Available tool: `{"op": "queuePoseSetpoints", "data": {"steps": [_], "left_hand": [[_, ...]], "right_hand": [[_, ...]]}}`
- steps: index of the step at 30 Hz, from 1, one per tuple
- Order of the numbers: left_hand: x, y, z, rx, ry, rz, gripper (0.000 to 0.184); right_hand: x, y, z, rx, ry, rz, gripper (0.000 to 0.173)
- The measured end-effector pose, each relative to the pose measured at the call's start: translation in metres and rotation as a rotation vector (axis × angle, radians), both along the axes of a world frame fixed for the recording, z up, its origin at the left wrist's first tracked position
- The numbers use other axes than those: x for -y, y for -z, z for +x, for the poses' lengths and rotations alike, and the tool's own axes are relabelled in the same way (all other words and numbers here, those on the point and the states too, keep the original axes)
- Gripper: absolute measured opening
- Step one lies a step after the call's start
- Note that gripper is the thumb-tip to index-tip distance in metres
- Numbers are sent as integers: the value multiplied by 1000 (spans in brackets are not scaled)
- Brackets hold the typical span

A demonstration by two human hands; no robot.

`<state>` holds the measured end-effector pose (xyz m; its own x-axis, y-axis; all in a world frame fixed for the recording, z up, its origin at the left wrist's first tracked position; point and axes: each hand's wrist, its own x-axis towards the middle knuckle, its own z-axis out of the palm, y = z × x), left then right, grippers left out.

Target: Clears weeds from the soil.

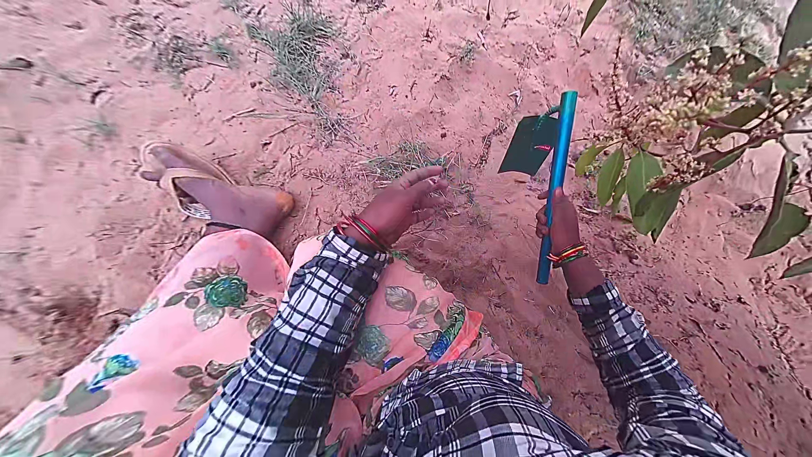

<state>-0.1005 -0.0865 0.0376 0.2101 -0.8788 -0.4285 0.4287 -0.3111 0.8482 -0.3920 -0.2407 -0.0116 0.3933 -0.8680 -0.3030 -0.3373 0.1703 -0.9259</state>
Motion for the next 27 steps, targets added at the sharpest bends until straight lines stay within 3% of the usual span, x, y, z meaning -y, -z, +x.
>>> {"op": "queuePoseSetpoints", "data": {"steps": [2, 4, 6, 9, 17, 21, 24, 27], "left_hand": [[7, 20, 0, -133, -205, 47, 34], [7, 30, 0, -93, -376, 142, 32], [-1, 27, -1, -18, -415, 156, 32], [-8, 23, 1, -37, -397, 65, 27], [-2, 29, -2, -75, -460, 55, 22], [-5, 25, -2, -92, -527, 56, 22], [-6, 25, -3, -87, -524, 62, 21], [-3, 26, -3, -90, -515, 73, 20]], "right_hand": [[23, 13, -18, -214, -18, 37, 61], [43, 24, -44, -459, -78, 239, 58], [48, 25, -67, -554, -87, 400, 52], [49, 22, -73, -549, -76, 419, 52], [67, 20, -58, -740, -132, 267, 57], [43, 25, -64, -677, -98, 201, 49], [37, 16, -58, -614, -87, 2, 47], [41, -8, -40, -431, 81, -202, 51]]}}
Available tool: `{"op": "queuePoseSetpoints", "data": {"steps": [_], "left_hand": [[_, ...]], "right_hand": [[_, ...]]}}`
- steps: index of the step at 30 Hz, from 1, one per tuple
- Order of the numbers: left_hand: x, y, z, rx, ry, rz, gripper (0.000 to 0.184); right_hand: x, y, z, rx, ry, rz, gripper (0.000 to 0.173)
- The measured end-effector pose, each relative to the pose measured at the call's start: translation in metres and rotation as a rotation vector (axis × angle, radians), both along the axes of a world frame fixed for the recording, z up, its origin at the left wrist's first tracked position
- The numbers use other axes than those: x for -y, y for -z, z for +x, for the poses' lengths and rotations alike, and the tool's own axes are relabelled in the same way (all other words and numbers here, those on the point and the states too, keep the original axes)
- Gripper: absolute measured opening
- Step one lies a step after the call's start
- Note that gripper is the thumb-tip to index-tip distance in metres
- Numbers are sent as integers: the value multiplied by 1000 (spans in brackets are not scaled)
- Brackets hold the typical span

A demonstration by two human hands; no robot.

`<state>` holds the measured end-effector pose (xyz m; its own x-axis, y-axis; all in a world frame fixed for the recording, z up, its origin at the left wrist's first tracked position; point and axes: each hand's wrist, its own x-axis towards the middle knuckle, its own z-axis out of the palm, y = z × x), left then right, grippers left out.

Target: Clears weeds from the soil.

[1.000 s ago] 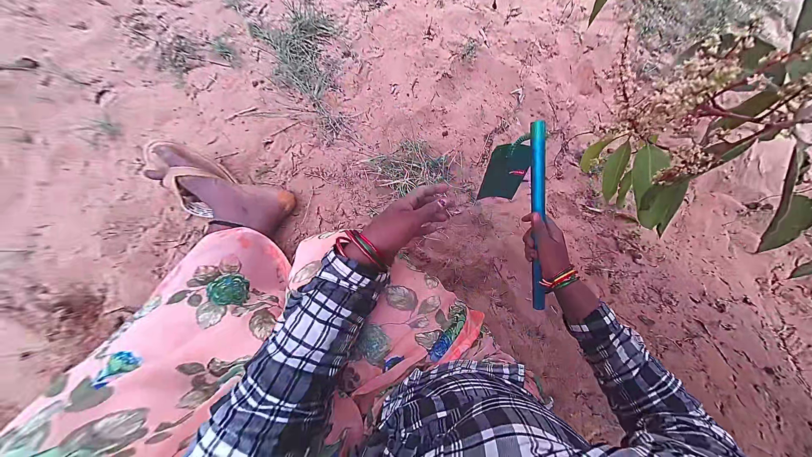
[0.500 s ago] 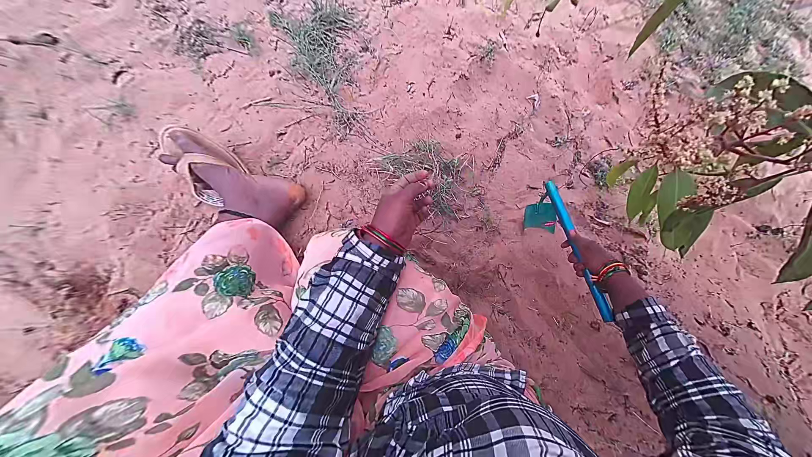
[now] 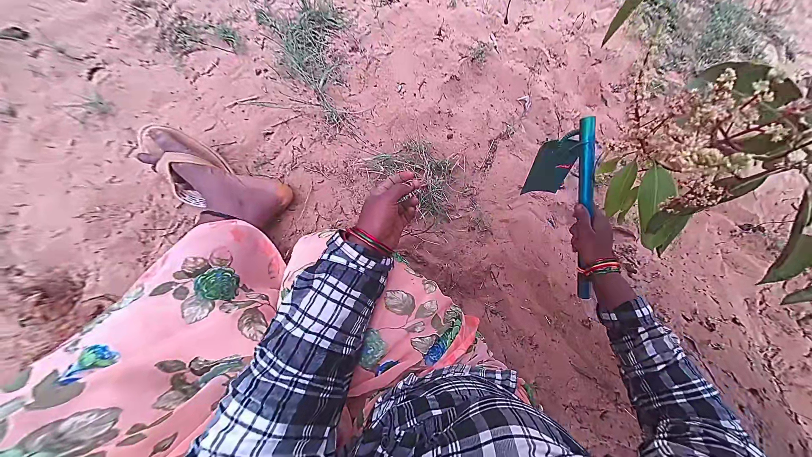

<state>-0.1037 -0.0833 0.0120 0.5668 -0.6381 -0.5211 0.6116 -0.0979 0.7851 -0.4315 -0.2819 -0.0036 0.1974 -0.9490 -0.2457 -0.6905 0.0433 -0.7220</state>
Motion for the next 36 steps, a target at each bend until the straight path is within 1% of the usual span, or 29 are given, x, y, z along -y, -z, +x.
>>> {"op": "queuePoseSetpoints", "data": {"steps": [1, 3, 4, 5, 6, 8, 9, 10, 11, 13, 14, 16, 17, 18, 19, 20, 21, 22, 23, 24, 25, 27, 28, 29, 31, 33, 35, 36], "left_hand": [[1, 0, 1, -4, -11, 1, 22], [1, 1, 2, -13, -29, -5, 22], [0, 1, 3, -13, -33, -14, 20], [-2, 1, 4, -11, -35, -21, 19], [-4, 1, 5, -12, -35, -29, 19], [-7, 1, 7, -17, -48, -40, 21], [-8, 1, 7, -26, -53, -40, 21], [-8, -1, 10, -25, -57, -43, 21], [-8, -2, 11, -23, -64, -45, 21], [-7, -2, 5, -27, -55, -40, 20], [-5, -2, 3, -28, -45, -38, 20], [-3, -3, 3, -28, -26, -48, 21], [-2, -3, 3, -29, -21, -53, 21], [-2, -3, 3, -32, -18, -54, 22], [-3, -3, 3, -35, -15, -48, 23], [-3, -3, 3, -34, -12, -39, 22], [-3, -3, 3, -31, -15, -35, 22], [-4, -3, 3, -29, -21, -36, 23], [-4, -3, 3, -30, -29, -38, 23], [-5, -3, 3, -30, -38, -38, 23], [-6, -4, 4, -28, -42, -41, 22], [-9, -4, 6, -35, -54, -46, 24], [-10, -5, 6, -36, -57, -49, 24], [-10, -6, 7, -35, -59, -55, 22], [-8, -6, 7, -42, -75, -77, 21], [-7, -5, 6, -70, -109, -102, 19], [-5, -6, 6, -86, -121, -116, 20], [-3, -8, 5, -93, -122, -121, 19]], "right_hand": [[6, -3, 7, 86, 34, -64, 50], [20, 7, 11, 186, 10, -161, 43], [25, 17, 9, 155, -15, -162, 44], [27, 28, 5, 74, -19, -127, 47], [26, 34, -3, -67, -52, -11, 51], [32, 48, -21, -398, -156, 369, 58], [33, 57, -31, -472, -163, 507, 59], [35, 63, -32, -492, -156, 565, 59], [38, 65, -28, -505, -162, 571, 60], [34, 64, -28, -578, -198, 472, 58], [31, 60, -25, -639, -237, 366, 54], [19, 46, -7, -687, -308, 34, 51], [12, 42, 5, -644, -344, -144, 46], [5, 44, 19, -572, -376, -268, 40], [-3, 50, 34, -505, -406, -302, 35], [-10, 60, 52, -459, -445, -255, 32], [-14, 71, 72, -438, -483, -143, 32], [-17, 84, 91, -441, -508, -12, 40], [-20, 97, 110, -473, -530, 84, 55], [-26, 109, 128, -512, -564, 125, 67], [-34, 115, 145, -535, -625, 130, 66], [-47, 112, 166, -444, -722, 85, 41], [-49, 102, 172, -347, -726, 73, 32], [-49, 89, 175, -252, -701, 52, 28], [-46, 60, 174, -98, -632, -86, 24], [-41, 37, 170, -38, -600, -229, 22], [-36, 32, 164, -49, -616, -274, 20], [-34, 30, 159, -84, -656, -241, 20]]}}
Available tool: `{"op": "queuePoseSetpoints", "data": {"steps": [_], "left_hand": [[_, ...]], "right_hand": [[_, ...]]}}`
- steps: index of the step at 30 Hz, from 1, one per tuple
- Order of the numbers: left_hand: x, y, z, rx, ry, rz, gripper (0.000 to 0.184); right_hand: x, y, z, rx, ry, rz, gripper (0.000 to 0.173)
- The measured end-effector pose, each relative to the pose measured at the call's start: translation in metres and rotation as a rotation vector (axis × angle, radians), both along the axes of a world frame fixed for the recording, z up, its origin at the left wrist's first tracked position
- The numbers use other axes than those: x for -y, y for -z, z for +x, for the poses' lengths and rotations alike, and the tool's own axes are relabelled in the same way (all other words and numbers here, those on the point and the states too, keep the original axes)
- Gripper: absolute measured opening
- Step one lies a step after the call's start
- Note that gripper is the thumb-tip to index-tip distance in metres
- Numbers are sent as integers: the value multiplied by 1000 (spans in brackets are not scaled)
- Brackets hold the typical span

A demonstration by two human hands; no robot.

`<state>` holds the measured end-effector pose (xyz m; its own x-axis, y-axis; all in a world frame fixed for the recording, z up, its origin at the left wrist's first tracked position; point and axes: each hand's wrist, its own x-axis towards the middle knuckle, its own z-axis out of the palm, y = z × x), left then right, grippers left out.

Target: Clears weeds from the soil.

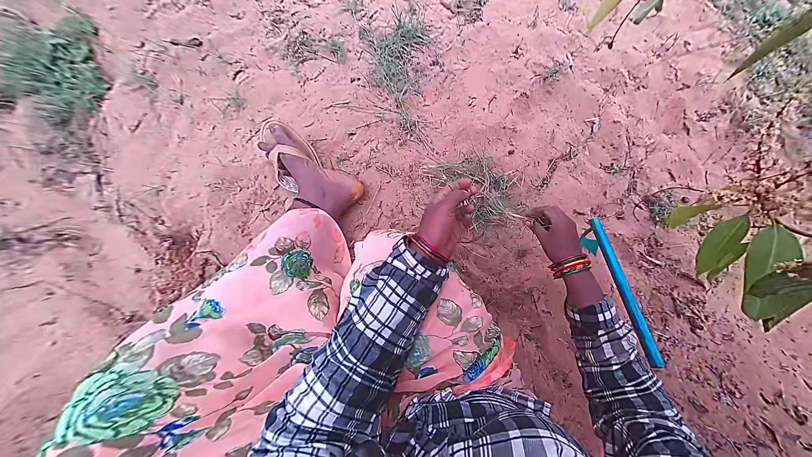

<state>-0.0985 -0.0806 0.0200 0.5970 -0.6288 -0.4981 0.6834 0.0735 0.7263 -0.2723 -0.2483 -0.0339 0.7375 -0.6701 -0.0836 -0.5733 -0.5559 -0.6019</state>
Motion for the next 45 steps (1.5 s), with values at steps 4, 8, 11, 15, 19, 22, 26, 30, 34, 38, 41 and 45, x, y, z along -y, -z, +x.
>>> {"op": "queuePoseSetpoints", "data": {"steps": [4, 8, 11, 15, 19, 22, 26, 30, 34, 38, 41, 45], "left_hand": [[-6, -1, 1, -8, -25, 0, 19], [-4, 1, 2, -9, -15, -6, 19], [-3, 0, 2, -27, -28, 26, 16], [-3, 2, 2, -25, -27, 30, 16], [-3, 3, 2, -23, -15, 20, 17], [-3, 4, 1, -18, 33, 29, 19], [-4, 1, -1, 2, 71, 24, 20], [-8, -2, -1, 22, 38, 44, 21], [-8, -3, -3, 23, 45, 46, 21], [-9, -2, -2, 16, 31, 22, 20], [-9, -1, 1, -26, -27, 11, 20], [-9, 1, 1, -43, -32, -27, 17]], "right_hand": [[-16, 14, 2, -142, -99, 250, 64], [-49, 49, 16, -234, 53, 268, 78], [-83, 64, 26, -462, -159, 171, 60], [-70, 60, 6, -516, -347, 170, 30], [-27, 46, -31, -335, -180, 355, 28], [-10, 40, -51, 91, -20, 617, 35], [-1, 33, -43, 133, 316, 494, 24], [-19, 51, -10, -326, 119, 250, 46], [-86, 68, 29, -516, -51, 202, 96], [-137, 65, 36, -430, -297, 144, 42], [-118, 85, 17, -330, -338, 95, 31], [-53, 80, -4, -264, -43, 225, 28]]}}
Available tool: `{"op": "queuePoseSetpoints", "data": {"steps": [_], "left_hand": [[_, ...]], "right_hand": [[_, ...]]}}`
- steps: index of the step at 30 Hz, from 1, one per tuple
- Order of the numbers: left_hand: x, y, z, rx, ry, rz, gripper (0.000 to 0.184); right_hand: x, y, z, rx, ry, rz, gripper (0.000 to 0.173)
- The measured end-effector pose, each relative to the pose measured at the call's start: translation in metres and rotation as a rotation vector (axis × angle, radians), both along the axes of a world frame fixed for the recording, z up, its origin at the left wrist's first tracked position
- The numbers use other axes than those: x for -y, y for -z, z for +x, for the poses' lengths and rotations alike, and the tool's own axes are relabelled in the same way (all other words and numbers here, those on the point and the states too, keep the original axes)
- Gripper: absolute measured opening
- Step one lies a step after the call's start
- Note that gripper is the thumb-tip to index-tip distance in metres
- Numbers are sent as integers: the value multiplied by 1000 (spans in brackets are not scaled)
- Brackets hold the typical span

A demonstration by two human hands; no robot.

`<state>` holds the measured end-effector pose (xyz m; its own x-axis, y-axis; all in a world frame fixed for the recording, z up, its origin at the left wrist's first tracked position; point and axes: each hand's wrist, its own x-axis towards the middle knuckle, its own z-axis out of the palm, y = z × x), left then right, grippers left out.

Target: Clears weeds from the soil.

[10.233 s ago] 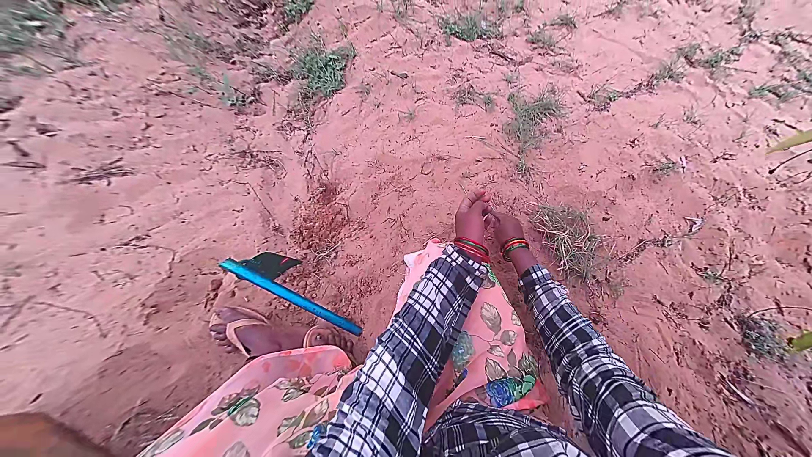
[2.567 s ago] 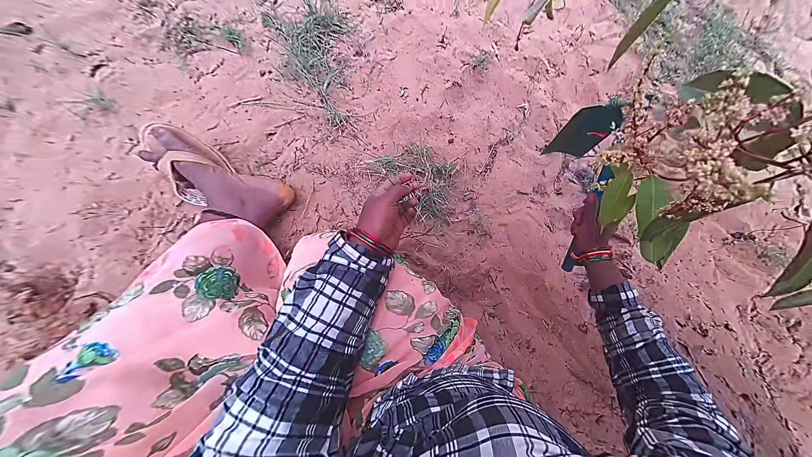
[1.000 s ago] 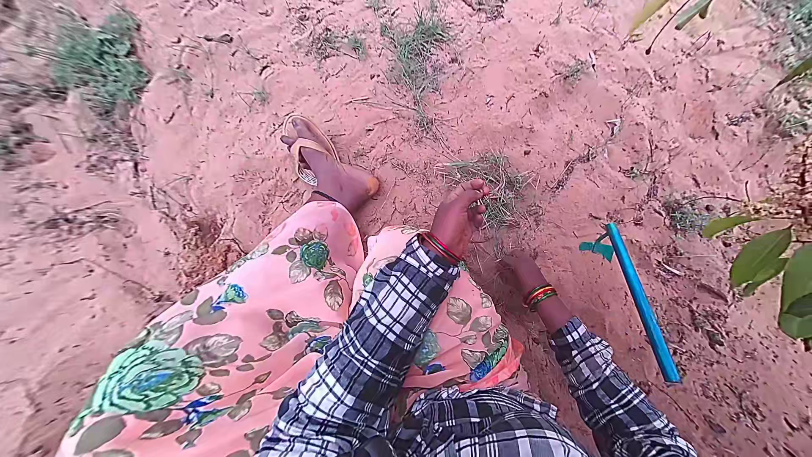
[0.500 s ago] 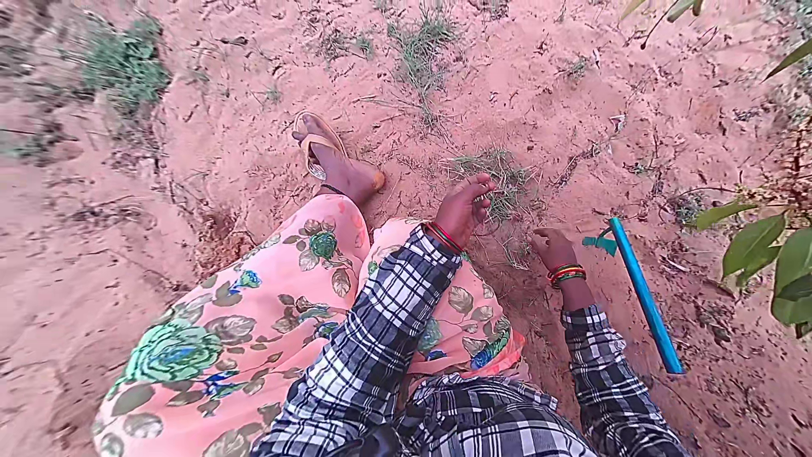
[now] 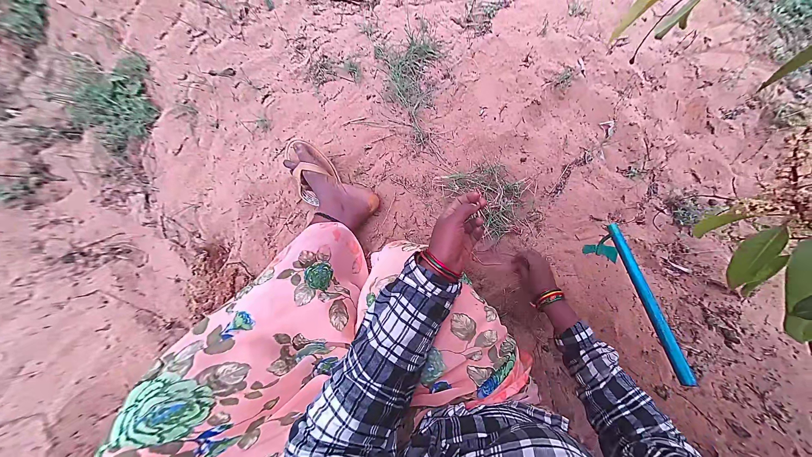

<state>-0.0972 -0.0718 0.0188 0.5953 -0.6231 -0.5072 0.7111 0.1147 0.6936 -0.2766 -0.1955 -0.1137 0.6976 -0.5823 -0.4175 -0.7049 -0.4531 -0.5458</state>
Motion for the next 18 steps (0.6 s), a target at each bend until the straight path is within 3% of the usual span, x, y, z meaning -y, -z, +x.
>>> {"op": "queuePoseSetpoints", "data": {"steps": [4, 6, 9, 12, 15, 18], "left_hand": [[-2, -4, -6, 27, 53, 28, 19], [-1, -2, -5, 18, 43, 11, 18], [-1, 1, -4, 12, 15, 10, 19], [1, 0, -3, 156, 103, 98, 18], [14, -2, 3, 557, 592, 231, 32], [48, -3, -3, 973, 1215, 291, 67]], "right_hand": [[38, -12, 7, 162, 269, 9, 29], [43, -12, 25, 152, 253, -16, 38], [32, -8, 55, -69, 158, -28, 60], [15, -2, 62, -191, 71, -14, 56], [1, -11, 36, -58, 78, -15, 48], [-4, -23, 2, 259, 138, -84, 39]]}}
